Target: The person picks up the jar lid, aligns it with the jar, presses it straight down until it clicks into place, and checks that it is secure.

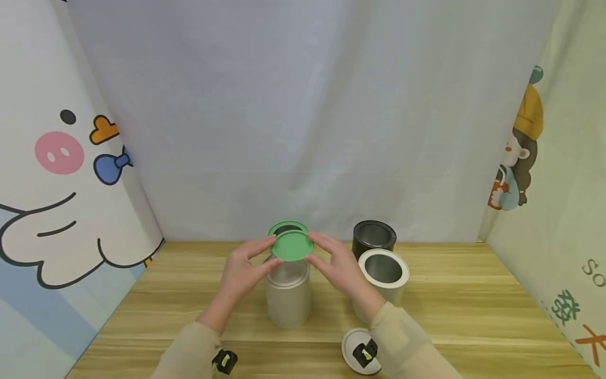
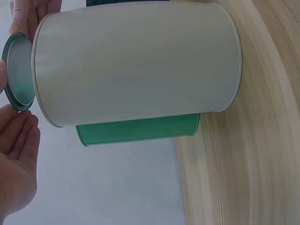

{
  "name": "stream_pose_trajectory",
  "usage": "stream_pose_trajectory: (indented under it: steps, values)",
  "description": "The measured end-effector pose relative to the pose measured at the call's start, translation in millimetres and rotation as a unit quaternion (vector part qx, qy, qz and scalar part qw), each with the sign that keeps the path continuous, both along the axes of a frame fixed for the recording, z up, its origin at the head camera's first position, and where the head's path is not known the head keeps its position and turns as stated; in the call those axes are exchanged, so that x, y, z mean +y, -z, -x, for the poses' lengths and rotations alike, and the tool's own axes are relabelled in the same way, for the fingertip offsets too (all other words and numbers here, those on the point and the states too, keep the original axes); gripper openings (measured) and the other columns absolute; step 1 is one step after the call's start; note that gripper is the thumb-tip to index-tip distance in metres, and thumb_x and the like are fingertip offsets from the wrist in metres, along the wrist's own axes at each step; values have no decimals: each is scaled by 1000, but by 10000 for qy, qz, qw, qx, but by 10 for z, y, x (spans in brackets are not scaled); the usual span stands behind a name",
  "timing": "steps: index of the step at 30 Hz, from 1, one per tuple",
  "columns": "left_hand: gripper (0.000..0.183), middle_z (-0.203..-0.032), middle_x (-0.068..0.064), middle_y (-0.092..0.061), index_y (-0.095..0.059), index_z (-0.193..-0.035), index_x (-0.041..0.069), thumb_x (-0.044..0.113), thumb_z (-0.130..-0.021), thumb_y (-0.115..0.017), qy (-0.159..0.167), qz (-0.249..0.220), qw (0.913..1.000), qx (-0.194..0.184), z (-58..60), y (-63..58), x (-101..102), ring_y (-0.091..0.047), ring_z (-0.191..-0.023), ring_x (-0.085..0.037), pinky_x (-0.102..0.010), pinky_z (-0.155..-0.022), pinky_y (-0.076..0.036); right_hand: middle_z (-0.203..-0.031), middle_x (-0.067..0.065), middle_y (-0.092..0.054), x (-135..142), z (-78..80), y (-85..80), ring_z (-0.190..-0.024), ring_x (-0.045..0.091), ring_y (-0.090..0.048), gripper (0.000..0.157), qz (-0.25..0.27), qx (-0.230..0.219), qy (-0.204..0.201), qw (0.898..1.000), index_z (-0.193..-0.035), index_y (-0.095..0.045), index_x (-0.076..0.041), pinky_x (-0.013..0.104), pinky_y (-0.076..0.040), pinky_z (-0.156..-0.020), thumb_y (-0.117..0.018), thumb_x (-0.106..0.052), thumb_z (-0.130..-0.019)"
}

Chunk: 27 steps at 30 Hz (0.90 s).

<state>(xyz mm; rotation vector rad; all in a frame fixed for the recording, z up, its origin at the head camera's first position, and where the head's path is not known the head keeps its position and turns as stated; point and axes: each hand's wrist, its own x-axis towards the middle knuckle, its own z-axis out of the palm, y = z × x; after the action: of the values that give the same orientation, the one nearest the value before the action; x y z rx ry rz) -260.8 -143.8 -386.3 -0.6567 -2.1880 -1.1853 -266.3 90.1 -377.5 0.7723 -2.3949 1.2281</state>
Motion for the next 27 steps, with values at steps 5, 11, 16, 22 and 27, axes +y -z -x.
stream_pose_trajectory:
  steps: [5, 11, 16, 22, 27]
  values:
    - [50, -120, -16, -68, -71, -119, 0, 11, -73, -88, -38, -19, 9994, -330, 70, -34, -13, -63, -113, -37, -50, -97, -51, -137, 18, -57, -37, 93, -25, -130, 37, -50, 51, -7, -57, -18, 10000, -134, -58, 4, 50, -38, -110, -74, -12, -89]
    - [51, -126, -14, -65, -70, -123, 3, 17, -77, -86, -101, -60, 9953, -957, 163, -36, -33, -60, -119, -35, -50, -101, -47, -138, 20, -56, -68, 184, -28, -131, 37, -48, 49, -79, -295, -4, 9995, -135, -57, 5, 50, -37, -110, -72, -12, -91]
    - [54, -131, -11, -63, -68, -127, 6, 24, -80, -85, -150, -135, 9876, -1557, 240, -31, -43, -56, -124, -35, -52, -104, -44, -139, 20, -55, -98, 241, -32, -132, 37, -47, 49, -153, -563, 120, 9982, -136, -56, 4, 50, -36, -111, -70, -14, -93]
    - [56, -133, -11, -61, -67, -129, 10, 29, -80, -84, -149, -146, 9830, -1827, 339, -7, -48, -53, -127, -35, -54, -106, -42, -140, 20, -54, -120, 307, -21, -132, 38, -47, 47, -127, -657, 183, 9976, -137, -56, 4, 50, -36, -111, -68, -14, -95]
    - [56, -135, -12, -60, -66, -131, 9, 29, -81, -84, -116, -168, 9806, -1948, 400, 4, -49, -52, -128, -35, -56, -106, -40, -140, 20, -54, -134, 355, -6, -133, 37, -46, 47, -148, -730, 225, 9970, -137, -55, 4, 49, -35, -112, -68, -14, -95]
